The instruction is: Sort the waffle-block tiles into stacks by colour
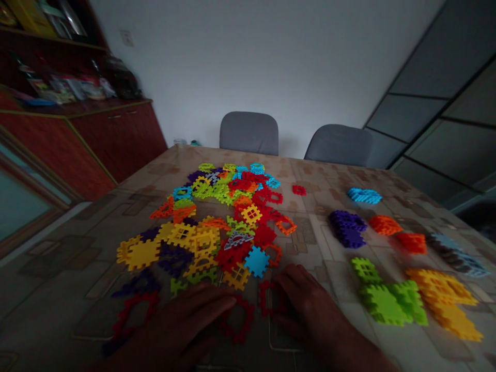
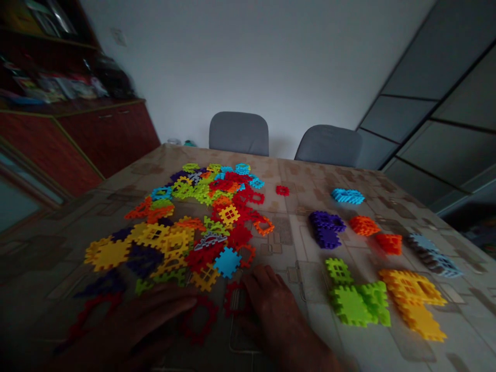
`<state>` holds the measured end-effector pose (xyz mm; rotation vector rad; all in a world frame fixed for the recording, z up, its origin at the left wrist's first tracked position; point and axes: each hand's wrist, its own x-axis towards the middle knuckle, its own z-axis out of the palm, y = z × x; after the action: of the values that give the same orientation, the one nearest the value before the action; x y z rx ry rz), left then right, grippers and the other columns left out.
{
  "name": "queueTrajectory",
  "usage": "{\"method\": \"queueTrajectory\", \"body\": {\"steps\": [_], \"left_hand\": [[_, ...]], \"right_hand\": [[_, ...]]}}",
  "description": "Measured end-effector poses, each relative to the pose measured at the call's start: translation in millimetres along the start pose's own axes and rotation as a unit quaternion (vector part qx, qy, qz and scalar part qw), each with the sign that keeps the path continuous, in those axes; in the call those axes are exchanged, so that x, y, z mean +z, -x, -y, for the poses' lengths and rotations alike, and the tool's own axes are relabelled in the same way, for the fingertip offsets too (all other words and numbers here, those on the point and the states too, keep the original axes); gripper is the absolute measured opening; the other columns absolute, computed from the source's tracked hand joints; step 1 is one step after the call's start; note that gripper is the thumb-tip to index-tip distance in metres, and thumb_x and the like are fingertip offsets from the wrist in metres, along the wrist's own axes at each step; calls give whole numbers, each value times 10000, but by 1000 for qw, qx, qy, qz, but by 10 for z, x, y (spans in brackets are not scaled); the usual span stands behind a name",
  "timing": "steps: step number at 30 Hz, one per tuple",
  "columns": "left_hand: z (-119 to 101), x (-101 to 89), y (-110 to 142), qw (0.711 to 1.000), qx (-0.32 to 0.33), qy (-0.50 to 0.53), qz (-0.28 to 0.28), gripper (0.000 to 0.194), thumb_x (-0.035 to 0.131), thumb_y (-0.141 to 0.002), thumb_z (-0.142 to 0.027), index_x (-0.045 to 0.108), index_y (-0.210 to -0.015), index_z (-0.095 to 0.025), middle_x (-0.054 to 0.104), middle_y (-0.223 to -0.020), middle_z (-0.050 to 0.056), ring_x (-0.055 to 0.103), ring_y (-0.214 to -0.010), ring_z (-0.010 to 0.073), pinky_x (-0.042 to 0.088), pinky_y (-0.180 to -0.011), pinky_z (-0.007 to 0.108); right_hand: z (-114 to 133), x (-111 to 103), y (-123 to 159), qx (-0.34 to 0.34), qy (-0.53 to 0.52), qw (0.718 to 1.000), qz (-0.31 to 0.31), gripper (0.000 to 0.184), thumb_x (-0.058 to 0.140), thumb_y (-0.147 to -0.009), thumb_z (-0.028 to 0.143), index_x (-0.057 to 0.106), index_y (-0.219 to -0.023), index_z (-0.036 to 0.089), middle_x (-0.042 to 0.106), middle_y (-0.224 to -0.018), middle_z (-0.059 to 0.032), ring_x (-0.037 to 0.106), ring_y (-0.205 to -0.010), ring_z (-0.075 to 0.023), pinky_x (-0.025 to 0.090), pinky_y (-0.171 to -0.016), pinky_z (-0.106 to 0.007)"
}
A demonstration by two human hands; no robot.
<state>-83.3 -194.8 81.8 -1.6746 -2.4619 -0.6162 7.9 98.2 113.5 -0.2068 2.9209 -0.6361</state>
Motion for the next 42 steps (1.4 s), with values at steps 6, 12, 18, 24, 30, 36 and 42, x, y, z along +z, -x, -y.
{"method": "queueTrajectory", "body": {"steps": [6, 12, 18, 24, 30, 36, 42], "left_hand": [[-108, 100, -115, 999, 40, -15, -9, 434, 442, -1053, -244, 462, -1484, -294, 642, -1414, -9, 626, -1205, 202, 513, -1048, 311], [-77, 187, -73, 1000, -9, 4, -9, 590, 683, -938, -390, 448, -1477, -333, 662, -1337, 44, 609, -1179, 265, 517, -1014, 361], [-22, 174, -45, 999, -14, -5, -43, 589, 607, -944, -612, 492, -1445, -324, 686, -1287, 62, 643, -1133, 268, 538, -987, 353], [171, -88, -211, 998, -54, -28, -26, 369, 506, -1048, -416, 552, -1406, -340, 663, -1380, 12, 628, -1232, 234, 495, -1070, 360], [446, -48, -574, 996, -65, -60, -9, 412, 485, -1039, -338, 543, -1431, -223, 590, -1465, 101, 573, -1300, 287, 468, -1088, 466], [471, 10, -876, 991, -97, -86, -28, 461, 577, -989, -481, 599, -1345, -189, 650, -1353, 140, 600, -1233, 320, 451, -1076, 504], [435, 57, -922, 985, -129, -107, -43, 508, 621, -952, -520, 616, -1304, -153, 668, -1279, 179, 616, -1171, 373, 476, -1006, 555]], "right_hand": [[30, 22, 15, -30, -24, 999, -9, 560, 828, -711, 174, 624, -1231, 208, 620, -1249, -75, 547, -1127, -287, 472, -973, -434], [64, 105, -8, -31, -33, 999, -16, 502, 809, -729, 184, 635, -1199, 200, 631, -1212, -70, 550, -1104, -287, 472, -946, -433], [101, 101, -2, -56, -54, 997, -8, 509, 847, -730, 296, 647, -1192, 221, 638, -1208, -63, 558, -1115, -288, 477, -965, -442], [145, 51, -33, -97, -62, 993, -24, 606, 713, -859, 217, 524, -1435, 213, 549, -1464, -93, 507, -1307, -269, 432, -1107, -419], [87, 172, -147, -60, 11, 997, -37, 663, 658, -889, 188, 445, -1516, 166, 407, -1593, -160, 441, -1402, -362, 421, -1117, -587], [24, 222, -146, -86, -6, 990, -114, 557, 609, -871, 95, 530, -1420, 137, 534, -1474, -168, 522, -1310, -331, 476, -1077, -523], [84, 181, -104, -107, -85, 984, -118, 333, 608, -883, 66, 629, -1205, 148, 648, -1209, -115, 594, -1118, -264, 520, -978, -424]]}}
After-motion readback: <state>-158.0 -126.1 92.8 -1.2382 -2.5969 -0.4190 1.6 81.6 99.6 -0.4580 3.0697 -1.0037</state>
